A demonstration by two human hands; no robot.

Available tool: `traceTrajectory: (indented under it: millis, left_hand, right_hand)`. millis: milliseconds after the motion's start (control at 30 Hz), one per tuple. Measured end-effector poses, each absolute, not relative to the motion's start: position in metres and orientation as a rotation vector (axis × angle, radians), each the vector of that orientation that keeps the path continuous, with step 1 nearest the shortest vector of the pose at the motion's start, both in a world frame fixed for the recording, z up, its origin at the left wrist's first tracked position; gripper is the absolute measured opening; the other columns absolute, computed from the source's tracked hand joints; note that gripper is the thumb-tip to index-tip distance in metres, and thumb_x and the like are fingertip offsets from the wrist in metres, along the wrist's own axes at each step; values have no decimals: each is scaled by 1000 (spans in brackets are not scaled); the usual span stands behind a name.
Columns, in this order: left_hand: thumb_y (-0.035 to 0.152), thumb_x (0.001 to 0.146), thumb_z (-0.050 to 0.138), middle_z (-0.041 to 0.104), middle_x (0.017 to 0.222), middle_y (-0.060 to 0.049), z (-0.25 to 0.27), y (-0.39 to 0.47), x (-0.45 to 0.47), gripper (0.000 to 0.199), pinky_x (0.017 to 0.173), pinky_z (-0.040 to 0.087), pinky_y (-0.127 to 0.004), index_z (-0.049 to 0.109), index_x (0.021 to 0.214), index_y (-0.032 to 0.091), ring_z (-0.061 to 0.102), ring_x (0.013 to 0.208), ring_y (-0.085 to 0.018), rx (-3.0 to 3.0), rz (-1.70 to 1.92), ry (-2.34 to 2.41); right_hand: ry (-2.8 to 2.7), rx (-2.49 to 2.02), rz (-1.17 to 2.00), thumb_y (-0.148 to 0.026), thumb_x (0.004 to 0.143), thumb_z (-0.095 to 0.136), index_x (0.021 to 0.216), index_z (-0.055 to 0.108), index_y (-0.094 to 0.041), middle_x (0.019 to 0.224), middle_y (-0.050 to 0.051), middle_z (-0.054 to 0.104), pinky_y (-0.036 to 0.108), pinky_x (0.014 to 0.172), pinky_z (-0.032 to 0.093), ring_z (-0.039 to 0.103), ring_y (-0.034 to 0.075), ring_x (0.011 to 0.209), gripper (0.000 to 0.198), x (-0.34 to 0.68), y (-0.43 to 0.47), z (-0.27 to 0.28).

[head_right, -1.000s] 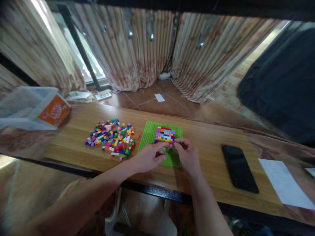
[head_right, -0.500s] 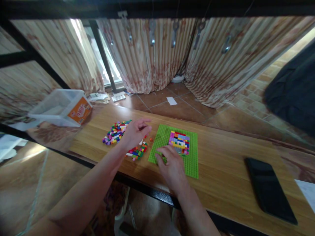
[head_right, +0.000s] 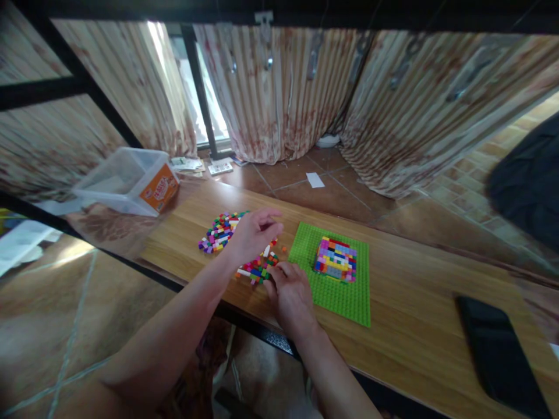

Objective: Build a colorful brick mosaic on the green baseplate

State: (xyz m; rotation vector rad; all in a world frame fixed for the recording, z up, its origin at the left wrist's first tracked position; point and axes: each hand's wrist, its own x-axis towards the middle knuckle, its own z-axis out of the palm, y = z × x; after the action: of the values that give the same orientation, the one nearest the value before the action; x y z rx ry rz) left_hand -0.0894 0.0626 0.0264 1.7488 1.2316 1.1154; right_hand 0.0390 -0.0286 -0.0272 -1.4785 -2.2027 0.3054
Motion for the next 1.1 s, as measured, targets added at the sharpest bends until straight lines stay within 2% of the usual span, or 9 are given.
traceTrajectory:
  millis: [233, 467, 600, 767, 933, 1100]
  left_hand:
    - [17, 82, 57, 67, 66, -1, 28, 62, -92, 23, 57, 44, -21, 65, 103, 13, 58, 57, -11, 1820, 1085, 1248]
    - [17, 81, 58, 69, 70, -2, 27, 61, -92, 24, 60, 46, -22, 66, 103, 14, 61, 62, -13, 1839, 1057, 1255]
    - [20, 81, 58, 69, 71, -1, 23, 62, -91, 29, 57, 45, -21, 65, 108, 15, 60, 60, -13, 1833, 1018, 1223]
    - [19, 80, 57, 66, 65, 0, 20, 62, -86, 26, 53, 43, -20, 67, 104, 12, 57, 57, -11, 1784, 965, 1149]
    - [21, 79, 59, 68, 71, -1, 26, 58, -82, 21, 58, 45, -20, 70, 94, 12, 58, 62, -11, 1705, 891, 994]
    - [21, 80, 60, 68, 69, -1, 38, 52, -81, 18, 59, 44, -20, 72, 89, 12, 58, 62, -10, 1615, 779, 873]
  right_hand:
    - [-2195, -1452, 368, -23, 87, 58, 94, 63, -20, 98, 8, 65, 40, 85, 45, 57, 24, 94, 10, 38, -26, -29]
    - [-2063, -1384, 471, -21, 86, 56, 97, 63, -20, 96, 7, 67, 41, 86, 46, 58, 23, 92, 13, 42, -25, -27]
    - [-1791, -1363, 671, -25, 84, 57, 98, 64, -21, 92, 6, 67, 37, 81, 49, 61, 20, 87, 16, 48, -26, -17]
    - [-1353, -1265, 969, -28, 77, 64, 93, 65, -21, 81, 2, 67, 29, 69, 52, 62, 16, 76, 17, 55, -23, -7]
    - [-1098, -1177, 1143, -26, 70, 71, 90, 67, -22, 84, 0, 69, 29, 71, 52, 63, 14, 76, 20, 61, -22, -2]
    - [-988, -1072, 1208, -26, 72, 72, 93, 66, -24, 83, -1, 69, 28, 68, 52, 62, 13, 72, 22, 69, -20, -3]
